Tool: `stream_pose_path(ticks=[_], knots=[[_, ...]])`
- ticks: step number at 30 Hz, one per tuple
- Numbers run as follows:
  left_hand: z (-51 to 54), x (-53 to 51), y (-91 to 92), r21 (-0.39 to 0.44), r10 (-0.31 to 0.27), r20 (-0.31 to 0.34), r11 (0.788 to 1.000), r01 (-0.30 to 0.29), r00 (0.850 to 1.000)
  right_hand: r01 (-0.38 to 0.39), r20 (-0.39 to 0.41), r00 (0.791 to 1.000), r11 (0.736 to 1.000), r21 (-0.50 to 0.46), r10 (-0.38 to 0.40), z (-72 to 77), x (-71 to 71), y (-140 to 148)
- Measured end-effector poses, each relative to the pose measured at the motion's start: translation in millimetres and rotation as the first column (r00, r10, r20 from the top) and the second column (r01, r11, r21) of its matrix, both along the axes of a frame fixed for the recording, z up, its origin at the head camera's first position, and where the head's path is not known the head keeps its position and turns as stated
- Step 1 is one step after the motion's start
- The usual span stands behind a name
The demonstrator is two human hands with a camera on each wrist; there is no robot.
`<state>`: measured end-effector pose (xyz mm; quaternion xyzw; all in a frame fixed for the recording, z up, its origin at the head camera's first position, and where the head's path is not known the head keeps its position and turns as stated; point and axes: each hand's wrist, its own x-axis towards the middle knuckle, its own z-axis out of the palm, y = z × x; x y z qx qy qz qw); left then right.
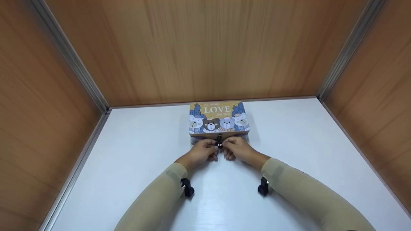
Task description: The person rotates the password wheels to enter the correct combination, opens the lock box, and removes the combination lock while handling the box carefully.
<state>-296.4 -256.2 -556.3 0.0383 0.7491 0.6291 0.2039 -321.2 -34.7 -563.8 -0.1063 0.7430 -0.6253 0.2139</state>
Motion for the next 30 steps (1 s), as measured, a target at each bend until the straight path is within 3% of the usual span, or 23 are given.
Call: stream_pose_path(ticks=[6,14,23,30], knots=[[-0.2,-0.8,0.3,-0.009,0.002,0.001,1.000,-0.002,1.000,0.014,0.032,0.999,0.999,-0.031,-0.013,2.1,-0.7,1.4],[-3.0,-1.6,0.8,0.018,-0.003,0.003,1.000,0.003,1.000,0.009,0.009,1.000,1.000,-0.012,-0.008,-4.5,-3.4,0.6],[-3.0,-2.2,-0.1,-0.012,-0.015,0.009,1.000,0.015,1.000,-0.019,-0.014,1.000,1.000,0.021,0.019,-3.9,-2.7,0.3],[-1.5,-1.7,-0.3,-0.022,-0.012,0.010,1.000,0.012,1.000,-0.001,0.016,1.000,1.000,-0.023,0.001,-0.8,-1.8,0.6]])
